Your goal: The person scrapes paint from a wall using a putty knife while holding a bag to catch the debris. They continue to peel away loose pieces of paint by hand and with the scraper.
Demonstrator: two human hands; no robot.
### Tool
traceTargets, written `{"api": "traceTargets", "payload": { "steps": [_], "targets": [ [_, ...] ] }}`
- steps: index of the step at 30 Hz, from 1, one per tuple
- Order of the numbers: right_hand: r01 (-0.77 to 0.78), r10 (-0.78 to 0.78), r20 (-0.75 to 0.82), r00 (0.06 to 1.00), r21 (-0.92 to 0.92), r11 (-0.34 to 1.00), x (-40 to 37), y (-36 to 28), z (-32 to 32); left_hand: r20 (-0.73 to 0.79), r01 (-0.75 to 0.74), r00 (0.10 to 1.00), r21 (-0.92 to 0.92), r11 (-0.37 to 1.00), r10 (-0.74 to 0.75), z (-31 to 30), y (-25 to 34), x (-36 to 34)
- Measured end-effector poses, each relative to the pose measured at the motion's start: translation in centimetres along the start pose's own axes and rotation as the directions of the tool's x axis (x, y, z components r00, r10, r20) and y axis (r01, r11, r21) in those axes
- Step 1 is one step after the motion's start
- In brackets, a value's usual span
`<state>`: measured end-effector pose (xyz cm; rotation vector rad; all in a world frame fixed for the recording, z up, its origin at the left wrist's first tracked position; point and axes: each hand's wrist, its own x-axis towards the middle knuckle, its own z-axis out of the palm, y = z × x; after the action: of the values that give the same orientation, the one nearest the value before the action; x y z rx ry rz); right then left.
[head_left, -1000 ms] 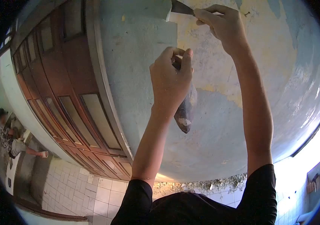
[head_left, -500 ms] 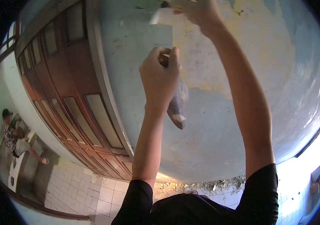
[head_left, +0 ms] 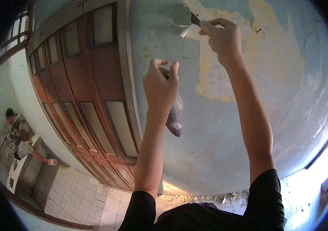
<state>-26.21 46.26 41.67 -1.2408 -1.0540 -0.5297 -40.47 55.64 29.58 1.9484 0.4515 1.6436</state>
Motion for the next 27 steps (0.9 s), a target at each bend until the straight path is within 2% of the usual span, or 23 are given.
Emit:
{"api": "traceTargets", "payload": {
  "steps": [1, 3, 5, 8, 10, 11, 12, 13, 16, 18, 20, 23, 24, 27],
  "targets": [
    [0.019, -0.020, 0.015, 1.000, 0.075, 0.997, 0.5, -0.2, 0.7, 0.005, 0.000, 1.000, 0.001, 1.000, 0.000, 0.3, -0.2, 0.7],
    [0.025, -0.026, 0.014, 1.000, 0.092, 0.995, 0.7, -0.8, 0.8, -0.083, -0.141, 0.987, -0.007, 0.990, 0.140, 1.0, -0.6, 1.9],
    [0.024, -0.026, 0.012, 1.000, 0.109, 0.994, 0.4, -0.8, 1.0, -0.062, -0.147, 0.987, 0.022, 0.989, 0.148, 1.0, -0.6, 2.0],
    [0.004, -0.003, -0.021, 1.000, 0.032, 0.999, 1.8, -0.3, 1.7, -0.060, -0.157, 0.985, 0.039, 0.987, 0.159, 1.1, -1.1, 2.3],
    [0.164, -0.163, 0.067, 0.984, -0.014, 0.986, 3.1, -0.9, 3.5, -0.066, -0.155, 0.985, 0.022, 0.988, 0.156, 1.2, -1.1, 2.7],
    [0.167, -0.166, 0.067, 0.984, -0.016, 0.986, 3.2, -1.0, 3.5, -0.071, -0.132, 0.989, 0.019, 0.991, 0.133, 1.1, -1.1, 2.8],
    [0.180, -0.169, 0.107, 0.980, -0.103, 0.978, 2.7, -1.6, 3.5, -0.077, -0.108, 0.991, 0.018, 0.994, 0.109, 0.9, -1.1, 3.0],
    [0.192, -0.165, 0.147, 0.975, -0.190, 0.963, 2.0, -2.3, 3.3, -0.077, -0.108, 0.991, 0.016, 0.994, 0.109, 0.7, -1.3, 2.9],
    [0.146, -0.134, 0.077, 0.988, -0.192, 0.971, -1.5, -2.9, -1.6, -0.069, -0.089, 0.993, 0.051, 0.995, 0.093, 0.1, -1.6, 2.2],
    [0.130, -0.119, 0.065, 0.991, -0.208, 0.970, -3.1, -2.6, -5.3, 0.008, -0.010, 1.000, 0.086, 0.996, 0.009, -0.6, -1.8, 2.0],
    [0.021, 0.022, 0.123, 0.992, -0.338, 0.941, -3.6, -2.9, -8.2, 0.015, -0.030, 0.999, 0.083, 0.996, 0.029, -0.6, -1.7, 2.1],
    [0.074, -0.005, 0.203, 0.979, -0.336, 0.939, -1.6, -1.2, -6.1, 0.029, -0.039, 0.999, 0.061, 0.997, 0.037, -0.8, -1.8, 2.5],
    [0.035, 0.037, 0.255, 0.966, -0.269, 0.963, -1.1, -1.2, -4.9, 0.035, -0.031, 0.999, 0.033, 0.999, 0.030, -0.6, -1.5, 2.5],
    [0.024, 0.027, 0.250, 0.968, -0.199, 0.980, -0.8, -2.2, -3.8, 0.064, -0.010, 0.998, 0.012, 1.000, 0.009, -0.6, -1.1, 2.6]
  ]
}}
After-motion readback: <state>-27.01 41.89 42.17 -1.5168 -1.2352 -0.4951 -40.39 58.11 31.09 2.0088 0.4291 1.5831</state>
